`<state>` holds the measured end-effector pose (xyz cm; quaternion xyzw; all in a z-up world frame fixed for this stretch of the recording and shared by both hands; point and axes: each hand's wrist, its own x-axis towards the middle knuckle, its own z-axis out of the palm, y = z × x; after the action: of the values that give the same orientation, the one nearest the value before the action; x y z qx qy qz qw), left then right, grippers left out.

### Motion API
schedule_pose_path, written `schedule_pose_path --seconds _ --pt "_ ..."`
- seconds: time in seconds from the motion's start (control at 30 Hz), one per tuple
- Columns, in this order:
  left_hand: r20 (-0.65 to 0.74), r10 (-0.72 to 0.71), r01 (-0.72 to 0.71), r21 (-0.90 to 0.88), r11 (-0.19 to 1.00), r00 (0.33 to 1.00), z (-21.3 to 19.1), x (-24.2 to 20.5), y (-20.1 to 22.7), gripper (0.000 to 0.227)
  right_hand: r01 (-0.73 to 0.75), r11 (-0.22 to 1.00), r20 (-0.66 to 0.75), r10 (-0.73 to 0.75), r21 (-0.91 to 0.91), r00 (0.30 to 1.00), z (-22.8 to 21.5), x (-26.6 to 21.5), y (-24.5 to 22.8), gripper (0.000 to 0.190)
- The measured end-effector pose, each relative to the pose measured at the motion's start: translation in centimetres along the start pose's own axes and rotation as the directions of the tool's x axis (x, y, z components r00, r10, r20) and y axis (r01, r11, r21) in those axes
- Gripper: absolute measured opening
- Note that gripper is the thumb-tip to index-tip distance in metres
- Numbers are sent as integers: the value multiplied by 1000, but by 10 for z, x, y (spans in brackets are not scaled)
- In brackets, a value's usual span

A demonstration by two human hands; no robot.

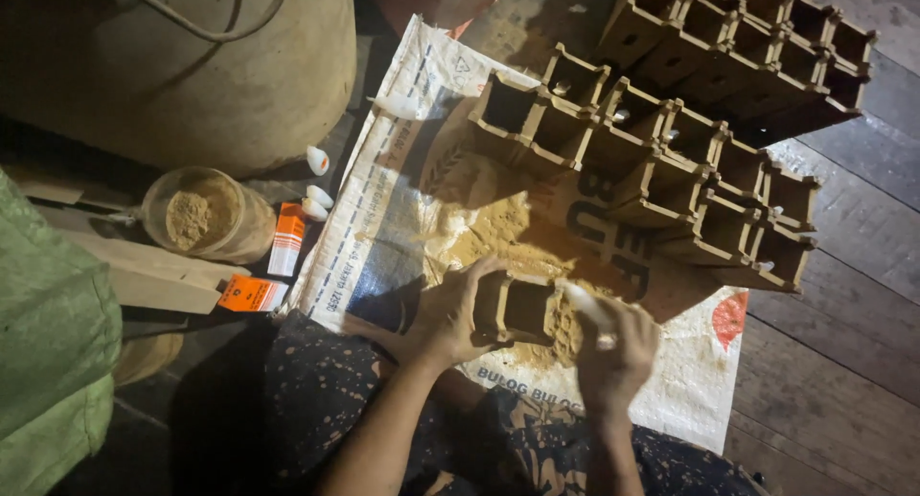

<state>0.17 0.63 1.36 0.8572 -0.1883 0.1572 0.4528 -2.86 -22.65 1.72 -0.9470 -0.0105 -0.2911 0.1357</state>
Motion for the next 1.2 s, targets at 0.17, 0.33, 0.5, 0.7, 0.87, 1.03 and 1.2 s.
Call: schedule_pose_path --seconds 0.17,0.33,0.5,0.7,0.87,1.03,1.2 --pt "156 -23 18 30 999 988 4 -6 -17 112 -552 796 187 519 248 834 -6 -33 62 33" --pt "136 -10 33 -173 984 991 2 -3 -9 104 -716 621 200 695 319 691 -7 -63 103 35" --pt "74 31 -23 -104 994 997 9 -11 -18 98 -729 664 84 727 164 681 17 -105 155 38" --pt "129 -196 214 -832 512 972 17 -14 -27 97 -801 559 82 807 213 585 28 -104 152 44" --pt "85 -372 280 -814 509 924 -4 -12 -22 94 -750 649 -6 757 127 653 46 -116 164 46" --pt "86 -477 300 -869 394 875 10 -27 -50 94 -772 631 4 774 71 633 47 -115 157 48" --pt "162 -698 121 -987 -108 698 41 -46 -102 51 -786 617 3 787 37 617 45 -106 147 59"
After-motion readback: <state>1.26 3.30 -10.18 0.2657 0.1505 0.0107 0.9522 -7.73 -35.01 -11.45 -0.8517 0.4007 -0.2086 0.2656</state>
